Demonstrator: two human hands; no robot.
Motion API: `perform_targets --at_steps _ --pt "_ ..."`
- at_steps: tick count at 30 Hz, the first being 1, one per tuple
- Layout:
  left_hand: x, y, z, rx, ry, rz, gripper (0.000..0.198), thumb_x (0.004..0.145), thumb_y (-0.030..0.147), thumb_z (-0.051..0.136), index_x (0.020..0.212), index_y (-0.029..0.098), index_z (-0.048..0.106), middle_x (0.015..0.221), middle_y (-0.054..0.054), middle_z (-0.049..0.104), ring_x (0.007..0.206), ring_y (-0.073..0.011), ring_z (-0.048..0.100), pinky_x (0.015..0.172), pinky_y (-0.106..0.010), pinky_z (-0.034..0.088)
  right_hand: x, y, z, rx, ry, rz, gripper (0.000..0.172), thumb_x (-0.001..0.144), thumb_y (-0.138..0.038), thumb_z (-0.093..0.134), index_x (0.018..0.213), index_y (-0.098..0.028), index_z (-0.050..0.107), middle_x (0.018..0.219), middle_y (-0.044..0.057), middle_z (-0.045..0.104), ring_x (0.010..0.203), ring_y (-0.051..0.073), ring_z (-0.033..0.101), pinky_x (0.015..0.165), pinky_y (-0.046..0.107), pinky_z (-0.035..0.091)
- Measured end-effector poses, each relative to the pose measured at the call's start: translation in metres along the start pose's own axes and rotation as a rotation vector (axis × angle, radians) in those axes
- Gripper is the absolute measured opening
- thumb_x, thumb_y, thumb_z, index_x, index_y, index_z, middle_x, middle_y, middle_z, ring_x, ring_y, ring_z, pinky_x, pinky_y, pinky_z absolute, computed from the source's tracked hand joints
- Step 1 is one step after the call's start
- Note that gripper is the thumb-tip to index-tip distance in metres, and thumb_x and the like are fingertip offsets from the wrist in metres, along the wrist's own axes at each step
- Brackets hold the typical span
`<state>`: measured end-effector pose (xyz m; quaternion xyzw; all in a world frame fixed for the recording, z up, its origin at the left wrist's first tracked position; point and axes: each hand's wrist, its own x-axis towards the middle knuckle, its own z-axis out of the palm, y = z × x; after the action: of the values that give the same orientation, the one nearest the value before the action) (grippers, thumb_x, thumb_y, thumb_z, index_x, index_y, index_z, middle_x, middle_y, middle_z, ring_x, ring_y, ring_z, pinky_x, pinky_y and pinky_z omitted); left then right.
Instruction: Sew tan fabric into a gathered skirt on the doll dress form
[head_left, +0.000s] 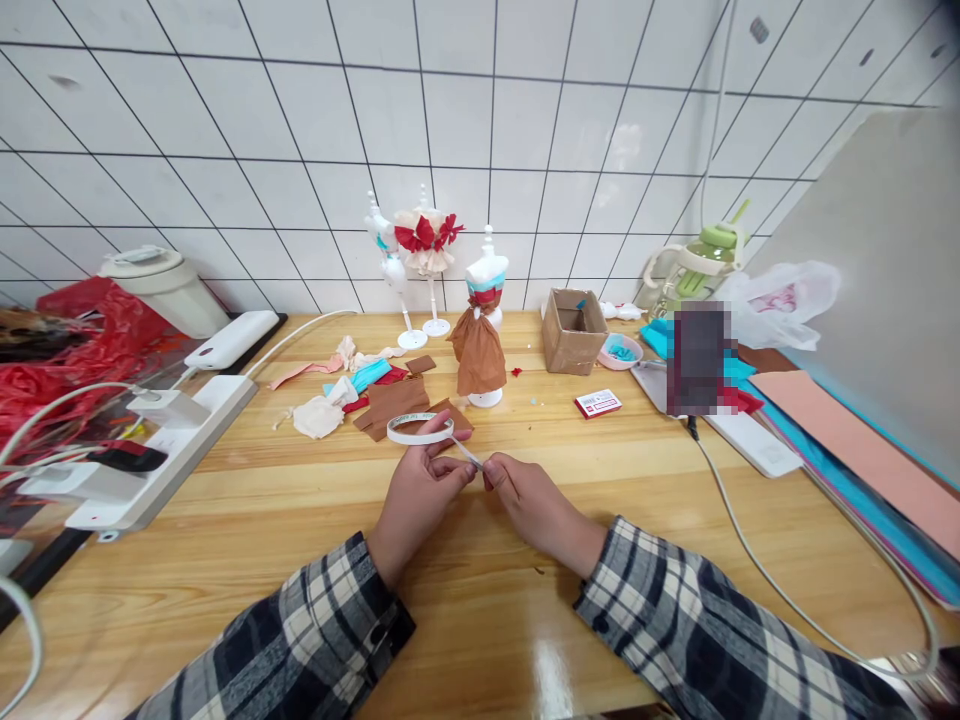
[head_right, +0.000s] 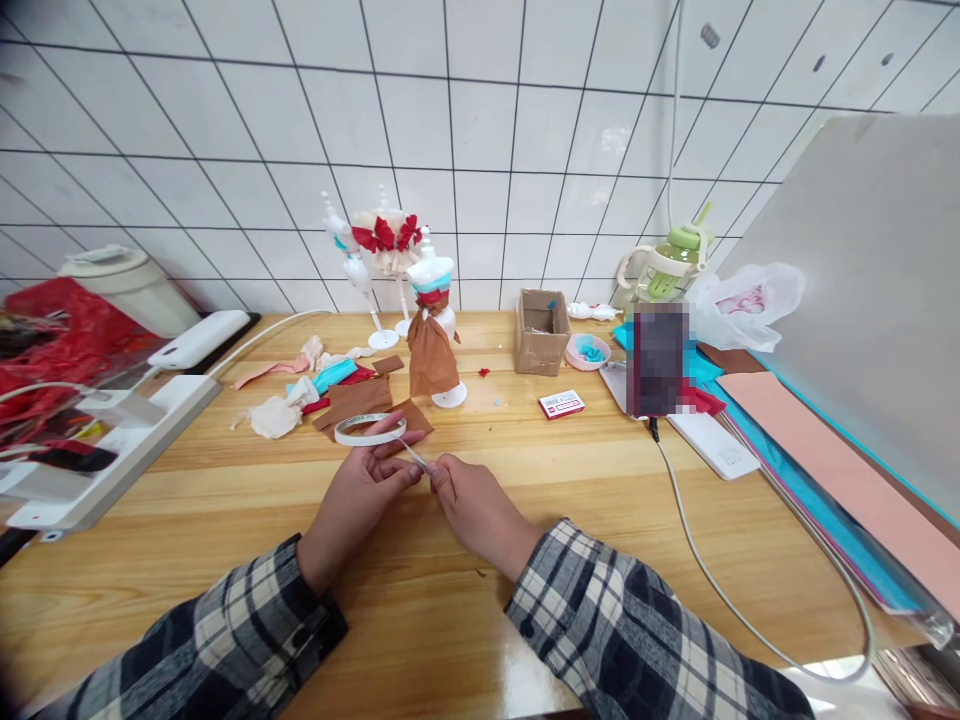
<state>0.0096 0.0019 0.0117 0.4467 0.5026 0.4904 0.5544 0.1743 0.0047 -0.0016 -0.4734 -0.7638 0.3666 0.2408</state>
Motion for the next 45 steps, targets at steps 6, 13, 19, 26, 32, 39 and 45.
perform_targets --at_steps 6,13,19,26,32,39,45 --pt "0.0 0.002 0.001 -0.032 0.014 0.003 0.084 0.066 0.021 0.074 0.14 0.023 0.034 0.124 -0.012 0.058 0.068 -0.0096 0.064 0.07 -0.027 0.052 0.0 -0.003 0.001 -0.003 0.017 0.001 0.038 0.1 -0.041 0.023 0.077 -0.022 0.046 0.067 -0.001 0.054 0.062 0.014 0.049 0.06 0.026 0.034" --pt "-0.002 0.0 0.001 -0.049 -0.005 0.015 0.077 0.069 0.022 0.073 0.137 0.023 0.037 0.125 -0.011 0.058 0.071 -0.0089 0.062 0.074 -0.027 0.051 0.001 -0.004 -0.003 -0.075 -0.024 0.019 0.039 0.1 -0.041 0.022 0.078 -0.022 0.047 0.067 0.0 0.054 0.062 0.015 0.048 0.06 0.027 0.034" --pt "0.001 0.003 -0.001 -0.036 0.056 0.057 0.065 0.075 0.028 0.068 0.134 0.018 0.042 0.096 -0.005 0.066 0.065 -0.0096 0.056 0.064 -0.025 0.049 0.001 -0.003 -0.009 -0.066 -0.057 -0.002 0.039 0.1 -0.043 0.021 0.085 -0.022 0.05 0.075 0.001 0.059 0.07 0.016 0.054 0.065 0.027 0.036" --pt "0.005 0.002 -0.005 -0.095 0.117 0.054 0.073 0.07 0.027 0.072 0.135 0.018 0.039 0.097 -0.005 0.066 0.073 -0.0121 0.059 0.067 -0.025 0.049 0.004 0.001 -0.019 -0.061 0.022 0.159 0.039 0.094 -0.051 0.034 0.093 -0.02 0.058 0.082 0.005 0.063 0.075 0.018 0.056 0.065 0.027 0.036" --pt "0.001 0.002 -0.001 -0.063 0.071 0.011 0.076 0.069 0.025 0.073 0.135 0.019 0.037 0.095 -0.004 0.066 0.08 -0.0148 0.062 0.071 -0.027 0.05 0.004 -0.004 -0.017 0.126 0.151 0.078 0.035 0.083 -0.043 0.057 0.11 -0.022 0.062 0.055 -0.007 0.043 0.052 0.011 0.043 0.053 0.023 0.033" --pt "0.0 0.0 -0.001 -0.071 -0.021 -0.014 0.088 0.066 0.025 0.077 0.14 0.019 0.029 0.09 -0.001 0.065 0.069 -0.0107 0.061 0.071 -0.026 0.05 0.006 -0.001 -0.012 0.107 0.194 0.053 0.016 0.082 -0.033 0.055 0.084 -0.019 0.063 0.055 -0.006 0.046 0.05 0.01 0.041 0.049 0.021 0.03" --pt "-0.003 0.002 0.001 -0.044 -0.076 -0.05 0.088 0.066 0.023 0.077 0.141 0.018 0.031 0.077 0.002 0.062 0.071 -0.0117 0.06 0.07 -0.025 0.049 0.009 0.004 -0.016 0.04 0.242 0.056 0.014 0.083 -0.031 0.054 0.085 -0.02 0.062 0.06 -0.004 0.053 0.053 0.011 0.044 0.052 0.022 0.034"
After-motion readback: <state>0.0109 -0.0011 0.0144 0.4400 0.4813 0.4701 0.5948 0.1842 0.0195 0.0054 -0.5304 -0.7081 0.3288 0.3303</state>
